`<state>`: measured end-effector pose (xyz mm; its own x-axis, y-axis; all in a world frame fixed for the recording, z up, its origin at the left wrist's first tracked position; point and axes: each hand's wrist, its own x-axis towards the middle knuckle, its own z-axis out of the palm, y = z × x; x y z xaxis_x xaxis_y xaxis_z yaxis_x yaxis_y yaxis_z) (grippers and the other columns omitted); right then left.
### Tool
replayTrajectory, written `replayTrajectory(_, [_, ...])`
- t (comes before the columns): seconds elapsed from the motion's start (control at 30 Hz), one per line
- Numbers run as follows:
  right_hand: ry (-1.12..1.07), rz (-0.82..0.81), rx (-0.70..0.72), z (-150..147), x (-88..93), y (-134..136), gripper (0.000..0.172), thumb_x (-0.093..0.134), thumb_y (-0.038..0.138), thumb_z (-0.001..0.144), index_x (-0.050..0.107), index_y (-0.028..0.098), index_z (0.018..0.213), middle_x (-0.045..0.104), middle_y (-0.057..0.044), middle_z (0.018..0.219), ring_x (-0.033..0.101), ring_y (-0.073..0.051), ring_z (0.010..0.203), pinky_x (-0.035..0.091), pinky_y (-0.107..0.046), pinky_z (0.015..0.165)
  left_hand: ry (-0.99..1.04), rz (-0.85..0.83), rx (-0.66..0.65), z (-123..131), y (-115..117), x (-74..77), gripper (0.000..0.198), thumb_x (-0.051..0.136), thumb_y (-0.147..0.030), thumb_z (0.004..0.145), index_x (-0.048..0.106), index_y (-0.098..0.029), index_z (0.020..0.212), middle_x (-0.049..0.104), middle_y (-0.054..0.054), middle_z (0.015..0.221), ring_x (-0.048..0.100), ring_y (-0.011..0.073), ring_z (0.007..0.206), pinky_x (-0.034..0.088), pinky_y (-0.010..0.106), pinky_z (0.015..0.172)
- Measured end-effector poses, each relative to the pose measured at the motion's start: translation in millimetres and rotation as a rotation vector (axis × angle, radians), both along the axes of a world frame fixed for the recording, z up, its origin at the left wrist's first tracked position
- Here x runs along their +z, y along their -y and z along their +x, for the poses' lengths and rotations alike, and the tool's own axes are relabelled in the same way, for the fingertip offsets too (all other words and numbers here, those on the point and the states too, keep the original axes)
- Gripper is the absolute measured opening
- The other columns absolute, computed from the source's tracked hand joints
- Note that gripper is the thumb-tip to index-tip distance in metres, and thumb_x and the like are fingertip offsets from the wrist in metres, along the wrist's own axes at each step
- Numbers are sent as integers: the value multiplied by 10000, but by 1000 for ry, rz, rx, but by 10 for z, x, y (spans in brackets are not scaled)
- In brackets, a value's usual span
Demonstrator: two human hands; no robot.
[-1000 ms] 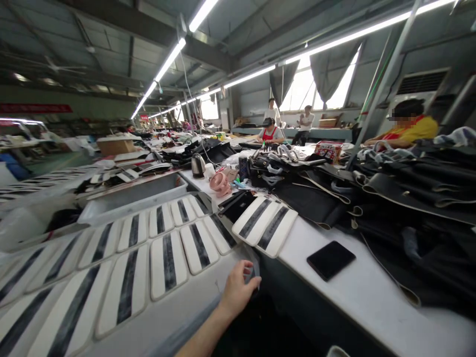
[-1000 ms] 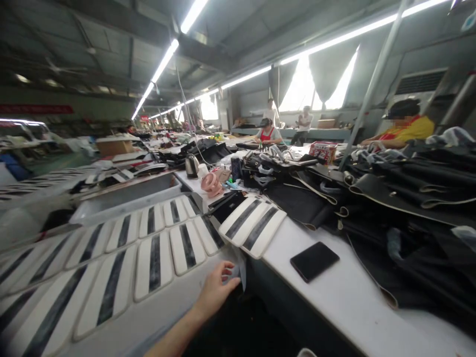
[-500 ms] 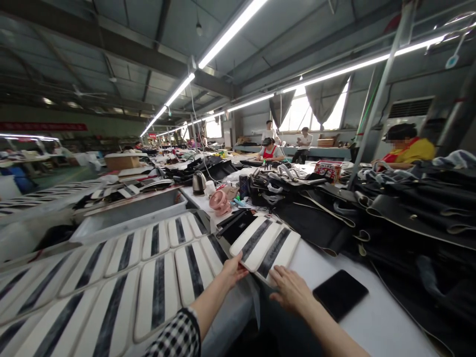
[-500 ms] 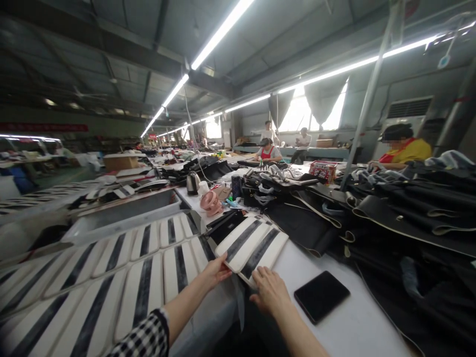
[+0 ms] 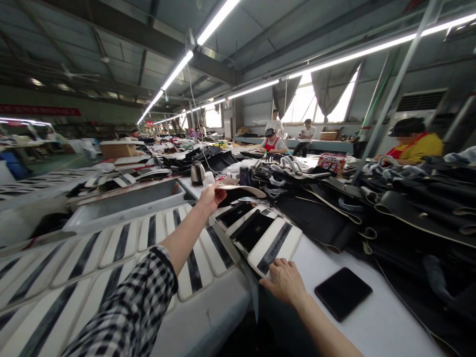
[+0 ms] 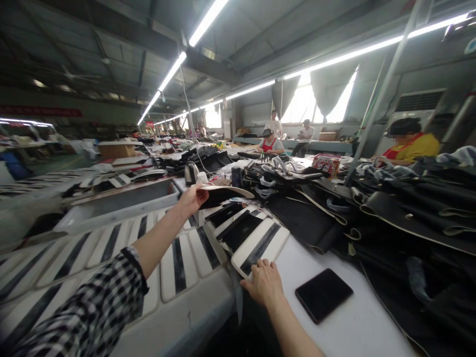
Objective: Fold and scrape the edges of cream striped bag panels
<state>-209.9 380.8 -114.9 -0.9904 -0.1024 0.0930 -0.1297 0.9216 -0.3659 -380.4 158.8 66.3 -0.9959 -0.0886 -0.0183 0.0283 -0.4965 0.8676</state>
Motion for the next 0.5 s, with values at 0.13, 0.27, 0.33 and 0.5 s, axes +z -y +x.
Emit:
replayTrajectory(0.13, [51, -223, -97, -37, 128, -51, 613, 435, 711, 858, 741, 181, 902, 646, -174, 1173, 497, -401, 1201, 382, -561, 973, -231, -61, -33, 713, -97, 24, 233, 693, -328, 850, 613, -109, 861, 627, 5, 661, 563, 94, 503, 496, 199, 498])
replayTrajectory(0.27, [117, -919, -113, 163, 517, -135, 868, 14, 725, 911, 549, 167, 1305, 548, -164, 1365, 582, -287, 1179, 515, -424, 888, -369, -195, -98, 1788, -259, -429, 320, 703, -435, 827, 638, -133, 909, 640, 7, 704, 576, 118, 574, 509, 214, 534])
replayTrajectory(0.33, [174, -1410, -119, 390, 748, -183, 804, 177, 757, 902, 491, 156, 1334, 580, -178, 1322, 628, -296, 1112, 549, -425, 840, -335, -264, -178, 2310, -348, -711, 288, 664, -431, 861, 647, -145, 885, 662, 20, 764, 602, 129, 668, 540, 245, 693])
replayTrajectory(0.5, [134, -1638, -368, 1120, 1065, -454, 490, 655, 471, 825, 575, 129, 1167, 727, -143, 908, 710, -303, 793, 599, -441, 701, -223, -298, -833, 3149, -435, -1177, 355, 750, -491, 748, 685, -141, 748, 660, 43, 696, 606, 166, 646, 501, 247, 612])
